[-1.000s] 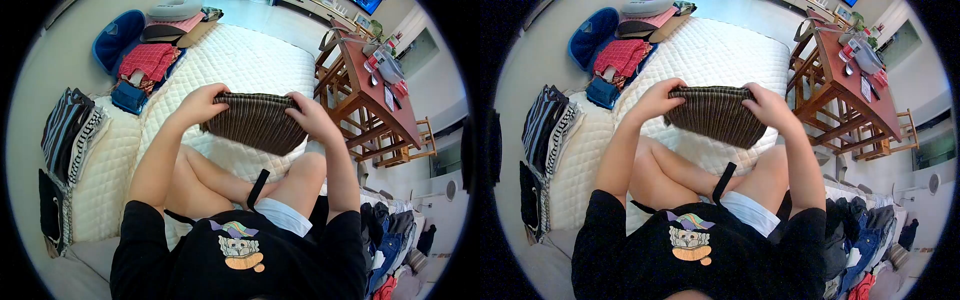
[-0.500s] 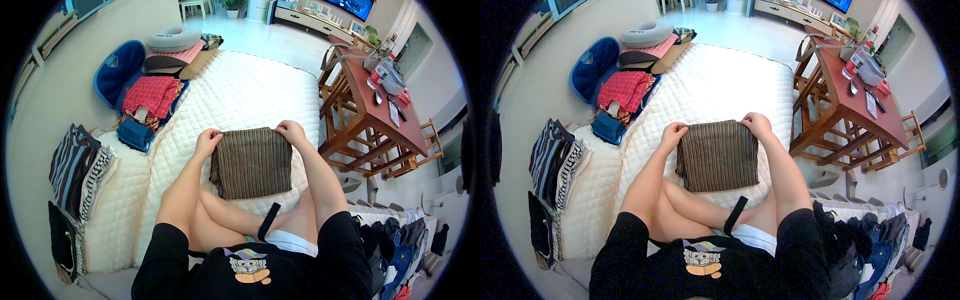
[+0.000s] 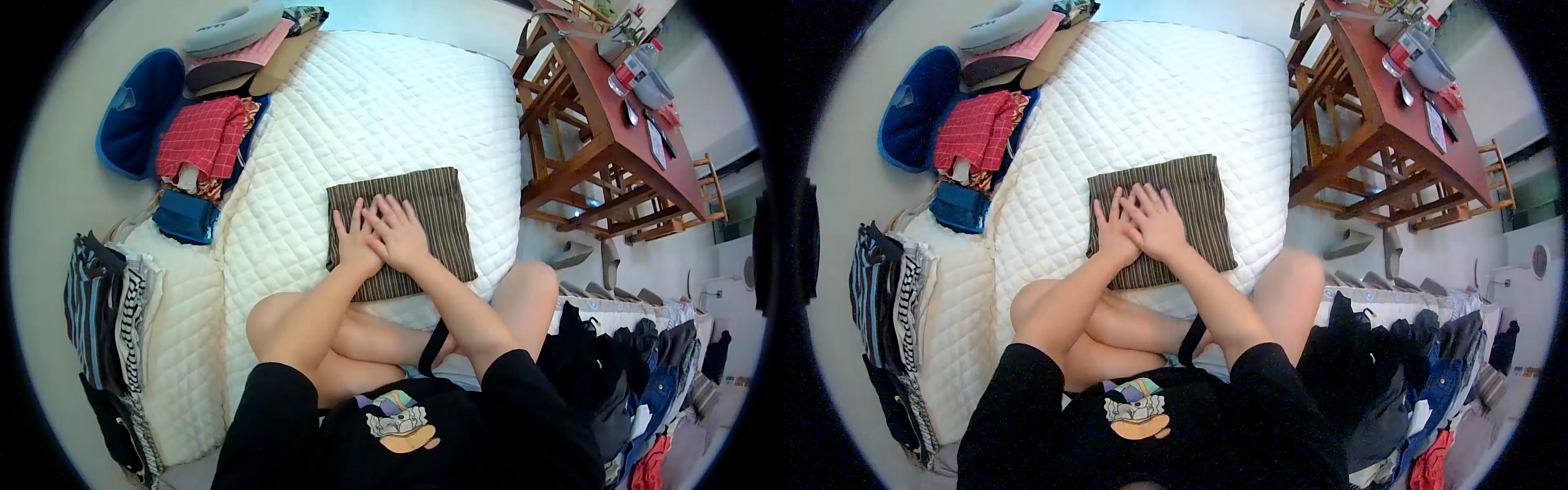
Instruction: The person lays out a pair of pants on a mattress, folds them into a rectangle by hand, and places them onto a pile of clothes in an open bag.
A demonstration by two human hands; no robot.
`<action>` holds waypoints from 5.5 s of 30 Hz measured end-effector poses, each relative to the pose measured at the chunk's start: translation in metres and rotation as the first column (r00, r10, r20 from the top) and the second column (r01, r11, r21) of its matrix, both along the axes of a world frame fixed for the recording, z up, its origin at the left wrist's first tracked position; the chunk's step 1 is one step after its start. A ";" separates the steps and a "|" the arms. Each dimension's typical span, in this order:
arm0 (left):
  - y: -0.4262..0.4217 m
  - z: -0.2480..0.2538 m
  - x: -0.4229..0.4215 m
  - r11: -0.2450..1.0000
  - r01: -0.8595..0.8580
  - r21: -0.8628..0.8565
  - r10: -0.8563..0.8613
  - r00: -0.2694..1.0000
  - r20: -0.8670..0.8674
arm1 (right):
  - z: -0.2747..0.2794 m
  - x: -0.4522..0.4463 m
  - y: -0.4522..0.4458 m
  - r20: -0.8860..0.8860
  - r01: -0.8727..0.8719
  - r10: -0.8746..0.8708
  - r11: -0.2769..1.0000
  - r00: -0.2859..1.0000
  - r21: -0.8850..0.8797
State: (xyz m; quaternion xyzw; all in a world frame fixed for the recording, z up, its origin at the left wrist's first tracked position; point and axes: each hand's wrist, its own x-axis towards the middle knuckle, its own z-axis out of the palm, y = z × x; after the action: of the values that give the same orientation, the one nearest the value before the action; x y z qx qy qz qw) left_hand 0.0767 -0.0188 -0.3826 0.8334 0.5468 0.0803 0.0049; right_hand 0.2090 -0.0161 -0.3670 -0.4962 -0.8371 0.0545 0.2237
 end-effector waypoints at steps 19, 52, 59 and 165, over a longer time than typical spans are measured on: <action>0.024 0.018 -0.101 0.912 -0.342 -0.225 0.404 0.842 0.357 | -0.007 0.178 -0.014 0.090 0.539 -0.561 0.722 0.823 -0.434; -0.030 0.072 -0.081 0.347 0.081 -0.934 0.371 0.903 0.216 | -0.007 0.156 -0.083 -0.463 0.010 -0.699 0.558 0.545 -0.830; -0.026 0.058 -0.083 0.305 0.060 -0.950 0.417 0.889 0.190 | -0.001 0.154 -0.083 -0.424 0.053 -0.708 0.543 0.565 -0.838; 0.206 0.143 -0.340 0.578 -0.796 -0.182 0.810 0.587 0.007 | 0.043 -0.325 0.247 -0.847 -0.618 -0.520 0.631 0.111 -0.469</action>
State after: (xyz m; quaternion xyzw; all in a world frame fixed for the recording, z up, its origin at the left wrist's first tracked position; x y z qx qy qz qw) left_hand -0.2637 0.1870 -0.2394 0.4879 0.8683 0.0670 0.0592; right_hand -0.1161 0.2311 -0.3244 -0.3287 -0.3586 0.7304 0.4794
